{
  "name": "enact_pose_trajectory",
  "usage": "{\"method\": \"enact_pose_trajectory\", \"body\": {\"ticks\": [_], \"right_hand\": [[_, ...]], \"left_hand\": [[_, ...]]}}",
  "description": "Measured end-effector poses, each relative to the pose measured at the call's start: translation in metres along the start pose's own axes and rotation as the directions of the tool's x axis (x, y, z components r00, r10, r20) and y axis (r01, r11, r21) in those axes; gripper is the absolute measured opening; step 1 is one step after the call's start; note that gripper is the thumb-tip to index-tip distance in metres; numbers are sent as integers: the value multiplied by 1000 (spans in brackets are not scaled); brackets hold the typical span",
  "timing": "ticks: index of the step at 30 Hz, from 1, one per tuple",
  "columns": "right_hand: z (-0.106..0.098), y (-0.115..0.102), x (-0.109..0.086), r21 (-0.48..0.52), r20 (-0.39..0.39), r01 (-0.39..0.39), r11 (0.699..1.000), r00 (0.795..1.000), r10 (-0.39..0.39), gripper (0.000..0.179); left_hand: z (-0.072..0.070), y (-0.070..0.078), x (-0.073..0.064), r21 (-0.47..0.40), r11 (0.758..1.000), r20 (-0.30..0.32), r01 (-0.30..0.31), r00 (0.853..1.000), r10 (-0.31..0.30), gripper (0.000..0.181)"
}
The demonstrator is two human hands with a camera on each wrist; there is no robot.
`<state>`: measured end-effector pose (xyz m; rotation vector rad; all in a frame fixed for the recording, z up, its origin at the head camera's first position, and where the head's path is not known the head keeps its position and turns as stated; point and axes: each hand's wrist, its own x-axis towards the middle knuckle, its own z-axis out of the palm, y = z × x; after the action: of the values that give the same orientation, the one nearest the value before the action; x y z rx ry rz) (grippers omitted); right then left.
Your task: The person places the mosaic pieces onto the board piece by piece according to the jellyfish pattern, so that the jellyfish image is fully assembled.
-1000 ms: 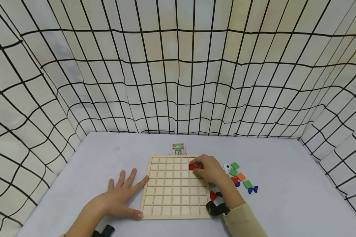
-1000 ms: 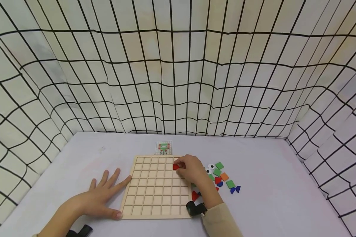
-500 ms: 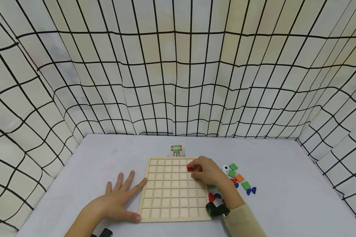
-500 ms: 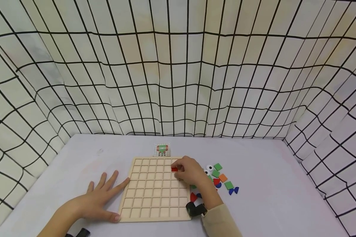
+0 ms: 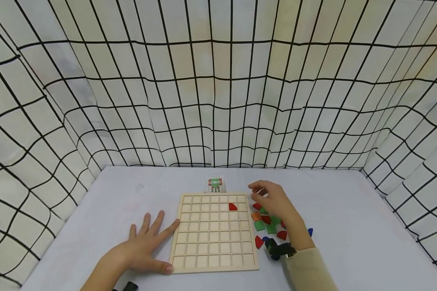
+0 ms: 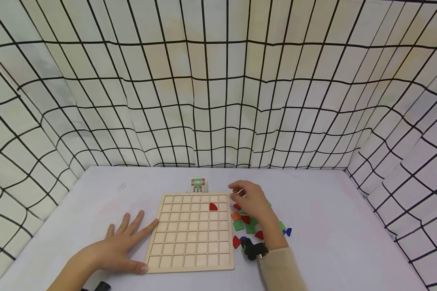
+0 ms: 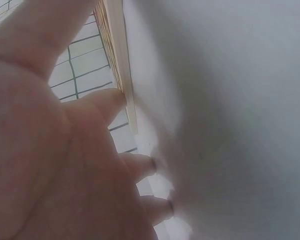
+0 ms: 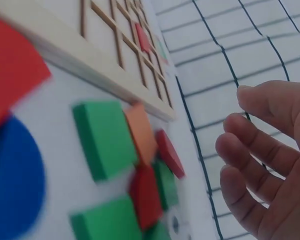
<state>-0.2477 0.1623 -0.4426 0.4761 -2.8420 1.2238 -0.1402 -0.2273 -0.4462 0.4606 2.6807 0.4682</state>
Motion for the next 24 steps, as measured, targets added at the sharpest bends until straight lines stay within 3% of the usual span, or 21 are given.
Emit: {"method": "enact_pose_trajectory", "body": {"ticks": [10, 17, 24], "right_hand": [[-38, 29, -10, -75, -41, -116, 990, 993, 113, 32], [-52, 41, -17, -152, -2, -211, 966, 977, 213, 32], [-57, 50, -22, -166, 20, -249, 954, 967, 255, 31]], "left_hand": [[1, 0, 1, -29, 999, 10, 14, 1000, -13, 115], [1, 0, 0, -21, 1000, 0, 8, 1000, -8, 115], [2, -1, -1, -22, 1000, -5, 1, 1000, -1, 115]]}}
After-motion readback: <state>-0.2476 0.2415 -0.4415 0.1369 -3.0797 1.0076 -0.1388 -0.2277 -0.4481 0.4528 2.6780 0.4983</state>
